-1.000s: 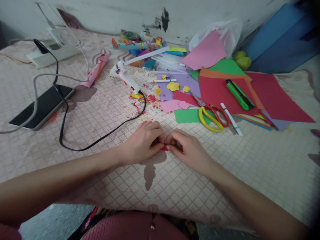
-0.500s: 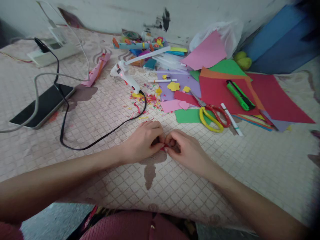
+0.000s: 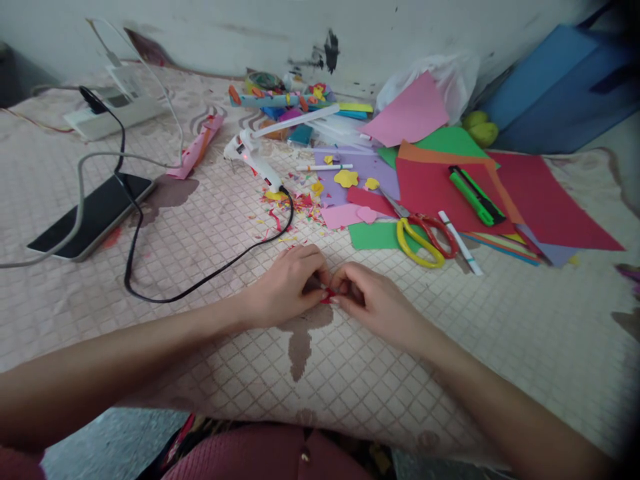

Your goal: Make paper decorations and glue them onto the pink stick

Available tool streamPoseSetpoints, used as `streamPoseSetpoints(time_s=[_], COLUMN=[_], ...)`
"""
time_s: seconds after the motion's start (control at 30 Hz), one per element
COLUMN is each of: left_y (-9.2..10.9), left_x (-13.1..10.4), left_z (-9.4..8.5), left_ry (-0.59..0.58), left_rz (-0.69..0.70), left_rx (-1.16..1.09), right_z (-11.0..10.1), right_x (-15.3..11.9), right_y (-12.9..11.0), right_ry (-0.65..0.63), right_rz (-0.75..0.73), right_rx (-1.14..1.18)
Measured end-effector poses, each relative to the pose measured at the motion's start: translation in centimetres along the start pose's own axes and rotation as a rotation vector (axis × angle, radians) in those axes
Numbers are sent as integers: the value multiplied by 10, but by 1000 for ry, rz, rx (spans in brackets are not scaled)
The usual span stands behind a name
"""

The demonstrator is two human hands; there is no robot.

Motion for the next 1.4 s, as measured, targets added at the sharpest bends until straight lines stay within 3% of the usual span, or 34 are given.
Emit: streamPoseSetpoints(time_s=[0.13, 0.33, 0.57, 1.0, 1.4], left_y=[0, 1, -3, 4, 4], left_x=[1, 2, 0, -7, -5], left_z=[1, 1, -7, -4, -5], left_ry=[-3, 4, -64, 36, -7], left_rz=[-9, -24, 38, 0, 32], left_rx=[6, 9, -113, -81, -63], right_z=[-5, 1, 2, 4, 0], right_x=[0, 1, 0, -2, -2], right_y=[4, 2, 1, -2, -5], right_ry=[-19, 55, 66, 82, 38], right_rz=[-3, 0, -29, -11, -59], right_rx=[77, -3, -11, -30, -46])
Point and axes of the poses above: each hand's wrist, its own x-axis towards the middle knuckle, its own z-axis out of the palm, y = z × x, the point moved 1 cm from there along x, towards the middle knuckle, and after that the axes turned 6 degrees about y, right-handed, at the moved point
